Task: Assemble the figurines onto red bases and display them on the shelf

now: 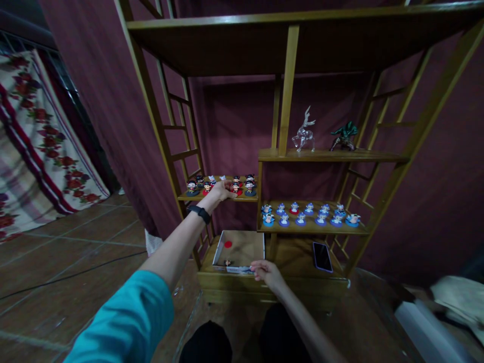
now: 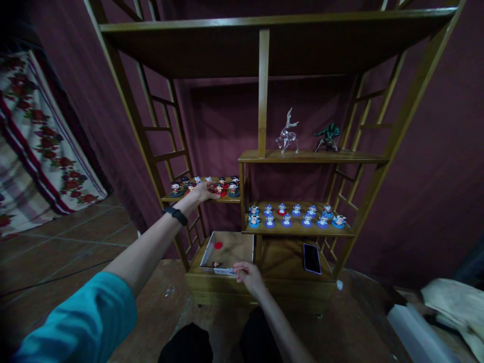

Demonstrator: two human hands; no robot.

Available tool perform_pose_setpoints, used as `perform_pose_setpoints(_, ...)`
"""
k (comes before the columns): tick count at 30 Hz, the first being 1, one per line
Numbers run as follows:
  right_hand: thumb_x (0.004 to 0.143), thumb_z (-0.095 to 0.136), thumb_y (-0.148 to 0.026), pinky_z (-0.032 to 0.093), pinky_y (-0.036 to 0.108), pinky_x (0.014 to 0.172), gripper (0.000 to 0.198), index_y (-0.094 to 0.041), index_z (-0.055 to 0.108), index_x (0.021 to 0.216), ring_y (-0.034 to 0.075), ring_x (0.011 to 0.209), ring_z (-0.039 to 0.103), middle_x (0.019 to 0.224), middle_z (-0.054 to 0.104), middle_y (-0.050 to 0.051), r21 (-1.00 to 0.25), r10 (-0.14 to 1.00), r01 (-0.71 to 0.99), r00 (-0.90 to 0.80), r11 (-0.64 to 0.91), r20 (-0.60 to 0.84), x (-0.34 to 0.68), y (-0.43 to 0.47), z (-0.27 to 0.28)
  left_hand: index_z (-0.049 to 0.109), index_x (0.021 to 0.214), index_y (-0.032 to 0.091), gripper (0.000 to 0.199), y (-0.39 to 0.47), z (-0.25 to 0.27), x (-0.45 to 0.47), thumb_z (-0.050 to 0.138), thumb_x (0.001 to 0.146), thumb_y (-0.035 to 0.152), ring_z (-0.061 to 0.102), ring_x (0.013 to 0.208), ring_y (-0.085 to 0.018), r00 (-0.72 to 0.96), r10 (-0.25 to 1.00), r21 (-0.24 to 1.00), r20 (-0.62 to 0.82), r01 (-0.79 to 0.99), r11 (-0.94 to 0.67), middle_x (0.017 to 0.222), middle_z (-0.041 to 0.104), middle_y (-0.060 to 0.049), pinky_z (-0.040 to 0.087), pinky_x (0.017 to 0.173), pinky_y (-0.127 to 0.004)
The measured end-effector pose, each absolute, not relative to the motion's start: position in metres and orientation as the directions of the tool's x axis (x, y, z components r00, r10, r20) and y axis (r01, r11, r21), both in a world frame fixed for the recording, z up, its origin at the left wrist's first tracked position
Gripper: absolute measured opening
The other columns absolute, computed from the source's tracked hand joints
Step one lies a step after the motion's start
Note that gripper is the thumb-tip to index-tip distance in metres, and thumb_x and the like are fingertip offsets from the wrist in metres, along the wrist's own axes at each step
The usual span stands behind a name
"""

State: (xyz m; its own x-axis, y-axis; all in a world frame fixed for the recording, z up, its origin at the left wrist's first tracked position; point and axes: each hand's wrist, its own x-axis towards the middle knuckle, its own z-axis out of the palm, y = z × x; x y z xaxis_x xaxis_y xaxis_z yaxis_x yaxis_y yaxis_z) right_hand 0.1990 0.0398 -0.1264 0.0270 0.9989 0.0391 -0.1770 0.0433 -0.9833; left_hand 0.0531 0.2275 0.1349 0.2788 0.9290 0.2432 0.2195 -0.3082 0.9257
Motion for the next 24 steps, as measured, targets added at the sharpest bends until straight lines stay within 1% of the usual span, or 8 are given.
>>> perform_pose_setpoints(2, 0.060, 0.065, -0.043, 0.046, 0.028, 0.056, 0.035, -0.016, 0.064, 0.082, 0.012, 0.059, 0.054, 0.078, 0.064, 0.005, -0.984, 0.999, -0.173, 0.020, 0.029, 0.026, 0.198, 0.038, -0.137, 0.055, 0.104, 0.011, 0.074, 0.225, 0.136, 0.054, 0.080, 0.035, 0.004, 0.048, 0.052, -0.010, 0.247, 0.943, 0.941, 0.224, 0.199, -0.275, 0.058, 0.052, 0.006, 0.041, 0.060, -0.028)
perform_pose_setpoints(5, 0.059, 0.065, -0.039, 0.045, 0.028, 0.055, 0.032, -0.015, 0.065, 0.081, 0.011, 0.057, 0.053, 0.076, 0.063, 0.006, -0.985, 0.999, -0.171, 0.030, -0.012, -0.017, 0.195, 0.034, -0.152, 0.054, 0.105, 0.013, 0.078, 0.222, 0.134, 0.055, 0.081, 0.032, 0.004, 0.048, 0.052, -0.009, 0.224, 0.946, 0.947, 0.234, 0.167, -0.274, 0.059, 0.053, 0.006, 0.041, 0.061, -0.028)
perform_pose_setpoints(7, 0.059, 0.065, -0.038, 0.046, 0.029, 0.055, 0.031, -0.015, 0.065, 0.079, 0.011, 0.056, 0.052, 0.075, 0.063, 0.006, -0.983, 0.997, -0.175, 0.054, -0.049, -0.060, 0.194, 0.032, -0.160, 0.054, 0.106, 0.014, 0.077, 0.221, 0.132, 0.055, 0.081, 0.034, 0.006, 0.048, 0.052, -0.009, 0.208, 0.944, 0.942, 0.255, 0.165, -0.291, 0.061, 0.054, 0.006, 0.041, 0.062, -0.028)
perform_pose_setpoints(11, 0.057, 0.065, -0.036, 0.046, 0.030, 0.055, 0.031, -0.015, 0.065, 0.079, 0.012, 0.056, 0.054, 0.075, 0.064, 0.007, -0.976, 0.990, -0.193, 0.077, -0.103, -0.119, 0.194, 0.028, -0.176, 0.054, 0.106, 0.013, 0.070, 0.222, 0.129, 0.058, 0.079, 0.041, 0.011, 0.050, 0.055, -0.011, 0.140, 0.952, 0.929, 0.271, 0.220, -0.296, 0.063, 0.052, 0.004, 0.041, 0.062, -0.030)
perform_pose_setpoints(17, 0.056, 0.065, -0.038, 0.047, 0.031, 0.057, 0.033, -0.015, 0.065, 0.080, 0.012, 0.057, 0.055, 0.075, 0.064, 0.007, -0.969, 0.981, -0.183, 0.071, -0.165, -0.181, 0.197, 0.021, -0.194, 0.054, 0.106, 0.016, 0.069, 0.226, 0.127, 0.061, 0.079, 0.042, 0.010, 0.053, 0.060, -0.014, 0.120, 0.957, 0.937, 0.263, 0.204, -0.283, 0.065, 0.054, 0.003, 0.042, 0.062, -0.031)
perform_pose_setpoints(20, 0.056, 0.065, -0.040, 0.046, 0.032, 0.058, 0.034, -0.015, 0.065, 0.079, 0.013, 0.058, 0.055, 0.075, 0.064, 0.007, -0.969, 0.979, -0.176, 0.071, -0.174, -0.189, 0.199, 0.019, -0.199, 0.052, 0.108, 0.015, 0.069, 0.229, 0.127, 0.060, 0.078, 0.045, 0.011, 0.054, 0.061, -0.014, 0.119, 0.960, 0.933, 0.253, 0.232, -0.275, 0.066, 0.055, 0.003, 0.042, 0.063, -0.029)
perform_pose_setpoints(24, 0.056, 0.064, -0.042, 0.046, 0.032, 0.059, 0.035, -0.016, 0.065, 0.079, 0.013, 0.058, 0.054, 0.074, 0.064, 0.007, -0.972, 0.984, -0.177, 0.070, -0.152, -0.166, 0.200, 0.020, -0.202, 0.048, 0.114, 0.012, 0.076, 0.231, 0.126, 0.058, 0.079, 0.045, 0.011, 0.055, 0.064, -0.015, 0.136, 0.962, 0.927, 0.236, 0.265, -0.265, 0.067, 0.055, 0.001, 0.042, 0.064, -0.029)
